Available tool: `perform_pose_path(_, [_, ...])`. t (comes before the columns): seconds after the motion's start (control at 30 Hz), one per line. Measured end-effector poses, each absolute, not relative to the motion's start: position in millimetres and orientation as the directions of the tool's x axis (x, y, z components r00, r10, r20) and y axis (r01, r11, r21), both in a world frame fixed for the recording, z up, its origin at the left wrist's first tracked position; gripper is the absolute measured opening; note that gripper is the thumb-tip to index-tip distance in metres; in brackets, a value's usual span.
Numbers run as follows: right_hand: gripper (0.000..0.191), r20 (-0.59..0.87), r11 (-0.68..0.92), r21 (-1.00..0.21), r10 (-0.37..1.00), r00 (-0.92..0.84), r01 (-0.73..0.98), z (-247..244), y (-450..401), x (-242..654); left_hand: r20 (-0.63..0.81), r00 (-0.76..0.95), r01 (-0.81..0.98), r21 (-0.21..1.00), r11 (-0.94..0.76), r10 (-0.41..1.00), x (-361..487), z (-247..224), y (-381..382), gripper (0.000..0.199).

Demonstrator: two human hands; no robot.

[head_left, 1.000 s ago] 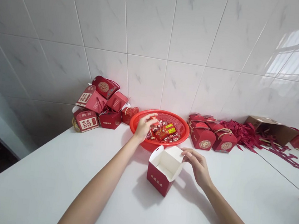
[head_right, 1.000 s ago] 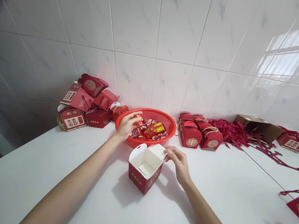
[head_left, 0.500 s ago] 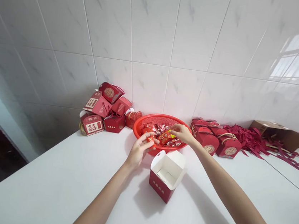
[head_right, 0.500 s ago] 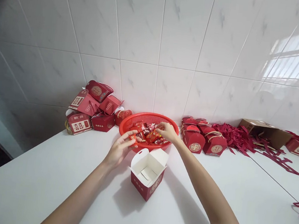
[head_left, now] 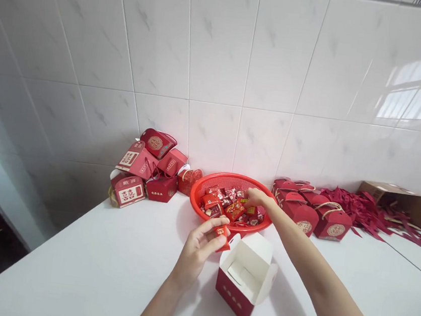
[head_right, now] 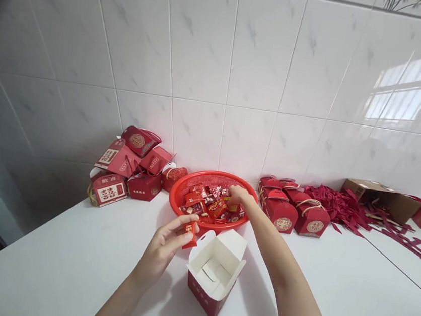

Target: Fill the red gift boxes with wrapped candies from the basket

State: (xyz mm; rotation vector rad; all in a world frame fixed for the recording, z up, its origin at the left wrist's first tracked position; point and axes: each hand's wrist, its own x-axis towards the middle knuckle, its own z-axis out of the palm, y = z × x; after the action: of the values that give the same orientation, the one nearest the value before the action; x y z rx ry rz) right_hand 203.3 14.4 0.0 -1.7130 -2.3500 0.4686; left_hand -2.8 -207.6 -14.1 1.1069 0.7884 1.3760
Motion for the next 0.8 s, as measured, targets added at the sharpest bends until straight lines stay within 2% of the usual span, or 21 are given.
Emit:
perform_pose_path(0.07, [0.014,0.034,0.282,-0.442,0.954,-0.299,0.852,0.4,12.4,207.9,0.167,0.097,-0.342,0.931,-0.125,0.981,-1.6,-11.3,-210.3,0.041])
perform_pose_path(0.23, [0.013,0.208,0.297,-0.687,0.955,-0.212,0.663,6.5,1.6,212.1,0.146,0.093,-0.314,0.943,-0.110,0.985,-0.6,-9.1,-210.4,0.040])
perform_pose_path(0.37, [0.019,0.255,0.295,-0.815,0.956,-0.148,0.499,10.5,-8.4,210.9,0.150,0.087,-0.309,0.944,-0.117,0.985,-0.5,-8.9,-210.2,0.039])
perform_pose_path(0.6, [0.015,0.287,0.283,-0.893,0.957,-0.042,0.349,12.4,-9.6,211.2,0.133,0.086,-0.294,0.950,-0.103,0.987,0.6,-9.7,-210.7,0.040])
perform_pose_path(0.7, [0.015,0.274,0.256,-0.893,0.962,-0.004,0.372,11.7,-4.3,209.9,0.123,0.083,-0.295,0.951,-0.094,0.989,0.2,-11.8,-210.2,0.040])
perform_pose_path(0.8, [0.024,0.242,0.220,-0.874,0.970,-0.006,0.434,11.3,2.2,208.2,0.116,0.078,-0.282,0.955,-0.090,0.990,-0.3,-12.7,-210.0,0.039])
